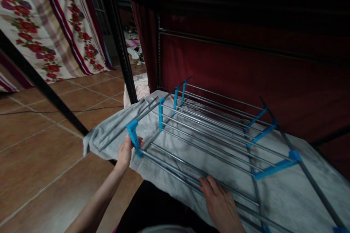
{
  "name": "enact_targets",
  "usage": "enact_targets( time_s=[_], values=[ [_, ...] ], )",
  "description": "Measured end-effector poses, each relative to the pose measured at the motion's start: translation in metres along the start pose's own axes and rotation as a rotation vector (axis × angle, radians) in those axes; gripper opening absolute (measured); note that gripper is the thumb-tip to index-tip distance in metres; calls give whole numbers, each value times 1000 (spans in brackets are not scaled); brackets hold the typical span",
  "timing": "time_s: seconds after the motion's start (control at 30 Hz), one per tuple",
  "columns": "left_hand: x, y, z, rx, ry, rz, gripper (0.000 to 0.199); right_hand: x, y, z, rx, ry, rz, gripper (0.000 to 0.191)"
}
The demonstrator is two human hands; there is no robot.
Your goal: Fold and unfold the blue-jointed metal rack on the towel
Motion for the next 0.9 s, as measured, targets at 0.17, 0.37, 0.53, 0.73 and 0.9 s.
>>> enact_targets(
  time_s=[0.17, 0.37, 0.53, 0.73, 0.9],
  values=[
    [11, 4, 12, 94, -54, 51, 50, 1, -1, -6, -16, 59, -53, 31],
    [19, -23, 18, 4, -53, 16, 48, 1, -3, -11, -3, 67, -71, 30],
    [21, -33, 21, -26, -50, 19, 46, 0, -2, -11, 5, 36, -66, 28],
    [20, -33, 21, -55, -18, 47, 44, 0, -3, -9, -34, 21, -89, 33],
    [20, -32, 23, -57, -3, 49, 44, -2, -2, -8, -51, 15, -69, 32]
  ],
)
Point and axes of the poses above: each hand's wrist, its own x-axis towards the middle knuckle, its own z-axis out of the palm, y = z × x, the point moved 7 cm from there along x, towards the middle knuckle, and after that the axes turned 11 degrees about -y, right-handed, at the moved point
